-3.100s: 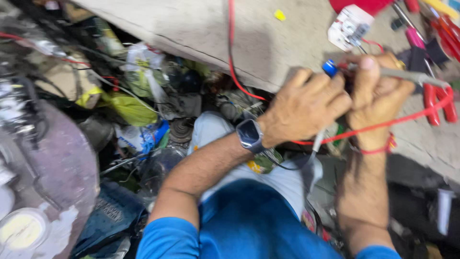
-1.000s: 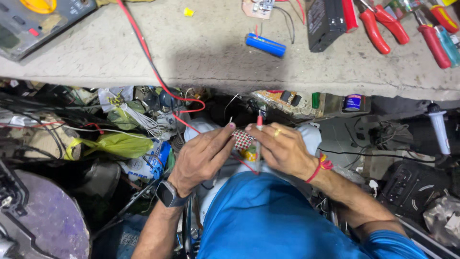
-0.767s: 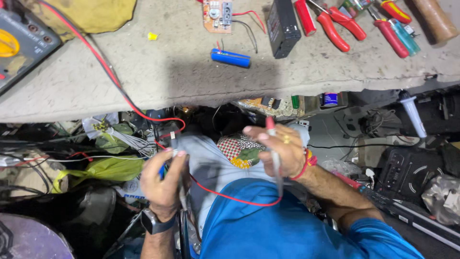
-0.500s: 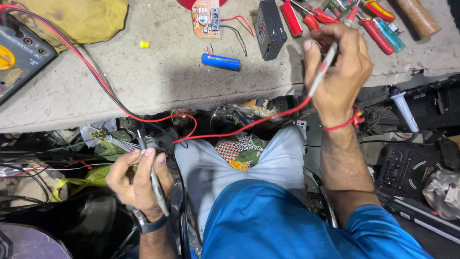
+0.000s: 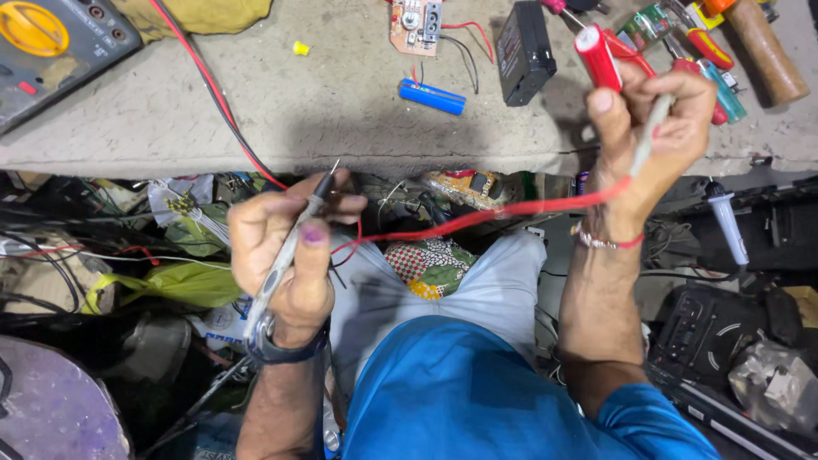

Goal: The person sits on the floor and works on a blue cylindrical battery. They use a multimeter to test the battery terminals, then use pliers to strip and adjust wires connected to the battery. The person repeatedly handles the battery and tools on a cluttered workbench.

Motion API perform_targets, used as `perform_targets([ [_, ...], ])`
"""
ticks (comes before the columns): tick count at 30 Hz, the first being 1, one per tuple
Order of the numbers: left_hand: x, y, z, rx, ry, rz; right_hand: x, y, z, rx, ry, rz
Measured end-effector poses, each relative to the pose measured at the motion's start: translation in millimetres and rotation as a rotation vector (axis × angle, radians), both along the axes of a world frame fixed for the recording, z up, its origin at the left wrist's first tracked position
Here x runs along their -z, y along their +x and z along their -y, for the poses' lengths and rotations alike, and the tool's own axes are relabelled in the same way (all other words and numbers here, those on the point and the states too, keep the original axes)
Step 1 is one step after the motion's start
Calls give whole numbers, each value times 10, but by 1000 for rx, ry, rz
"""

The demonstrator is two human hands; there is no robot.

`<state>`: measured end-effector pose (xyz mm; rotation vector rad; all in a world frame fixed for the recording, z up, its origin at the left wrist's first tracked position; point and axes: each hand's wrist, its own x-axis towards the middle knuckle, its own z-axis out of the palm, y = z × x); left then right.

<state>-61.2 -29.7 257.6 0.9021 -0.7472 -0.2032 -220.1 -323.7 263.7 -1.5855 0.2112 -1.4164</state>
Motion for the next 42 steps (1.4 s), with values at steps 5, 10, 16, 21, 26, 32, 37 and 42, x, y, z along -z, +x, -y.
perform_targets([
  [5, -41, -48, 278, 33, 39, 52, 168, -26, -543, -271, 211, 20],
  [10, -35, 38, 590, -135, 39, 416, 207, 194, -818, -308, 213, -59],
  [16, 124, -77, 786, 119, -239, 21, 248, 366, -925, -350, 224, -74],
  [21, 174, -62, 795, 137, -272, -22, 211, 478, -1011, -373, 231, -84],
  [26, 142, 63, 779, -23, -122, 179, 137, 649, -1043, -306, 59, -154],
  [32, 160, 260, 792, 99, -205, -2, 108, 846, -1073, -219, -130, -256],
  [37, 189, 358, 777, 132, -216, -26, 93, 901, -1094, -237, -119, -277],
  [42, 219, 384, 805, 70, -174, 74, 124, 904, -1084, -198, -153, -300],
])
